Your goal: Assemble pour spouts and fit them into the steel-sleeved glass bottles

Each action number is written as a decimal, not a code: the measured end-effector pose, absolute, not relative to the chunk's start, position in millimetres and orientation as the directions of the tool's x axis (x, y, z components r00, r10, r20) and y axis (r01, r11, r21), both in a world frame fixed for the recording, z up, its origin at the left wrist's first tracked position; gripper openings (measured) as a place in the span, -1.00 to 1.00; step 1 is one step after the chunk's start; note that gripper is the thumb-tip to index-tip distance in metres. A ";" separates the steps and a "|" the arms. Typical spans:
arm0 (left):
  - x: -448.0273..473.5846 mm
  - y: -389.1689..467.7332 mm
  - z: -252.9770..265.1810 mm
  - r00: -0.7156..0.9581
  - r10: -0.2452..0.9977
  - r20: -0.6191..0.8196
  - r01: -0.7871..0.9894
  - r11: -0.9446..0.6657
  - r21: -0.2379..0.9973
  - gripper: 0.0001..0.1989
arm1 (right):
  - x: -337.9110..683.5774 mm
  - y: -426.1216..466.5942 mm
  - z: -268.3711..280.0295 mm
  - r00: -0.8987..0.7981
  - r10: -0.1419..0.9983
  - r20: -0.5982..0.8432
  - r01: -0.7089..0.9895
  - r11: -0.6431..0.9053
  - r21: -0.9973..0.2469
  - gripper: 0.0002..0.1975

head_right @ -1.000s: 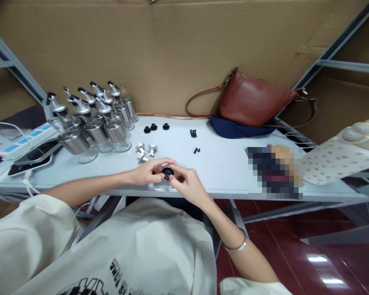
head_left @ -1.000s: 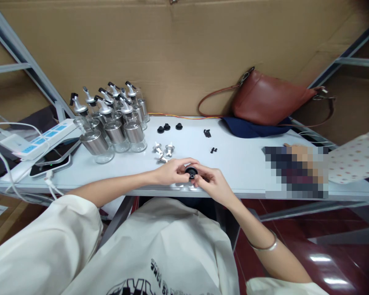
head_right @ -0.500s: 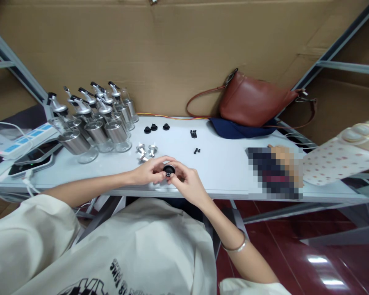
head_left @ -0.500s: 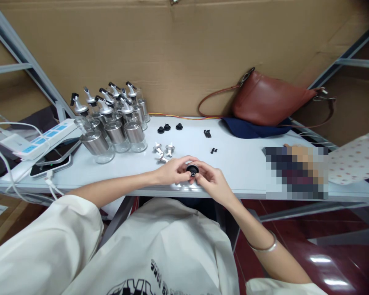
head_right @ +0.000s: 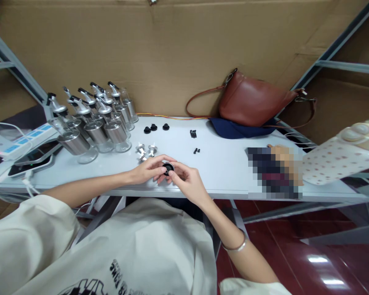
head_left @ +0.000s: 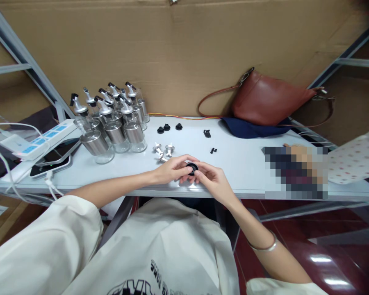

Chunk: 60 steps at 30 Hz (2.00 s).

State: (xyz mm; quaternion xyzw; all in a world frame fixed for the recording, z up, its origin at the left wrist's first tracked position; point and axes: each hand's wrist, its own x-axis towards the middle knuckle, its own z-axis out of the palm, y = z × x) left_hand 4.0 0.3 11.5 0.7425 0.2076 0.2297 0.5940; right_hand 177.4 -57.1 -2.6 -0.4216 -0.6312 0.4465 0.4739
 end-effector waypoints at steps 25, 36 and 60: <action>7.9 3.2 5.2 0.710 0.661 0.242 0.042 -0.383 0.923 -0.69 | 176.2 -54.3 -5.8 -0.079 0.937 0.340 0.050 0.345 -0.937 -0.78; 8.1 4.7 5.7 0.685 0.649 0.331 0.013 -0.466 0.885 -0.71 | 178.8 -50.1 -7.8 -0.023 0.934 0.356 0.006 0.356 -0.934 -0.70; 5.2 11.0 4.2 0.690 0.621 0.372 -0.044 -0.477 0.878 -0.64 | 178.0 -53.7 -12.7 0.084 0.954 0.287 0.115 0.277 -0.954 -0.80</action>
